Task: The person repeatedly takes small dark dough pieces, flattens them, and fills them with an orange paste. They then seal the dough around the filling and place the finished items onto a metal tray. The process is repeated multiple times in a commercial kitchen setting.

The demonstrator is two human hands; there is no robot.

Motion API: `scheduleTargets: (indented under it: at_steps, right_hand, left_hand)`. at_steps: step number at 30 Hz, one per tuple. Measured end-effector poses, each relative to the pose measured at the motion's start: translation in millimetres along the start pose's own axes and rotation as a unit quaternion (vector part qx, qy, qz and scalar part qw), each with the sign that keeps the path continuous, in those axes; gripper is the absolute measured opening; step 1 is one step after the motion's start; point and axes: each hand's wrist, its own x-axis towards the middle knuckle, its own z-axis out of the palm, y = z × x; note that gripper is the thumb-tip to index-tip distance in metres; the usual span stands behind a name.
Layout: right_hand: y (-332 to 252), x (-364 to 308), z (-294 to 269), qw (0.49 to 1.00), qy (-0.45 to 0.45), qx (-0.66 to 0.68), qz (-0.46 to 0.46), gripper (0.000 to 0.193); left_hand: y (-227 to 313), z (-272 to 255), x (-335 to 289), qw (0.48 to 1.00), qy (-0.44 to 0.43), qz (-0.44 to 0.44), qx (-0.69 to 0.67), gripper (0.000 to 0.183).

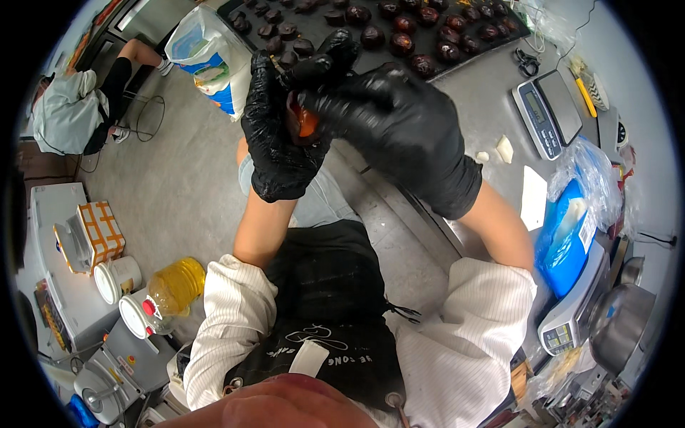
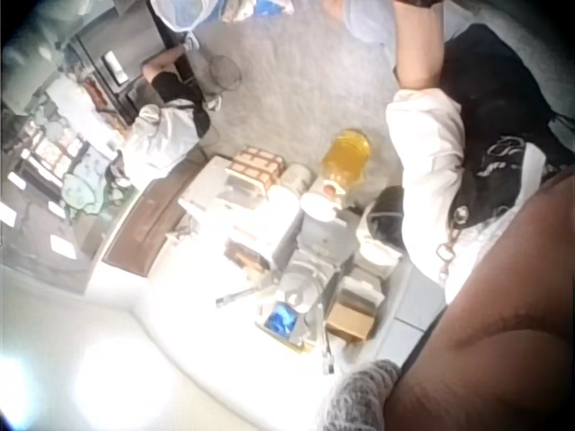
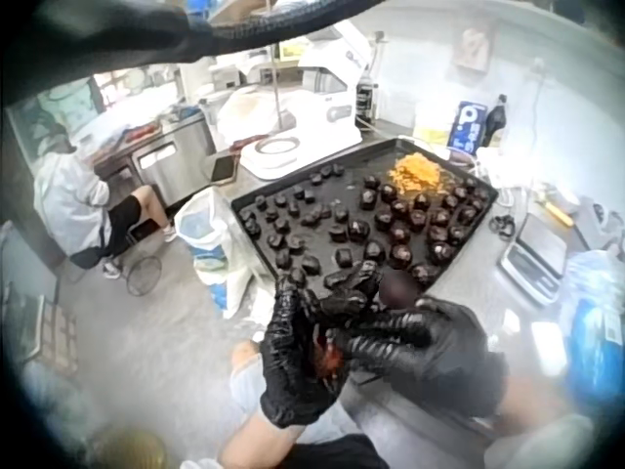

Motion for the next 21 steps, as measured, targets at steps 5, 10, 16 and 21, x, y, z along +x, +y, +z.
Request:
scheduleTargets:
  at_steps: [5,10,16,21]
  right_hand:
    - [1,-5,15,0.999,0.029,0.038,-0.011,0.027]
    - [18,-4,23,0.97,0.099,0.219,0.048,0.027]
    - [11,2,14,0.933,0.043,0.337,0.12,0.021]
    - [24,0,14,0.965,0.052,0.243,0.082,0.042]
  left_hand:
    - [5,-5,0,0.988,-0.092,-0.019,-0.122,0.051]
    - [-1,5,0,0.982,-0.071,0.141,0.101,0.039]
    - [-13,1,10,0.957,-0.019,0.232,0.174,0.036]
    - [-3,4,3,0.998,0.04,0.036,-0.031,0.043]
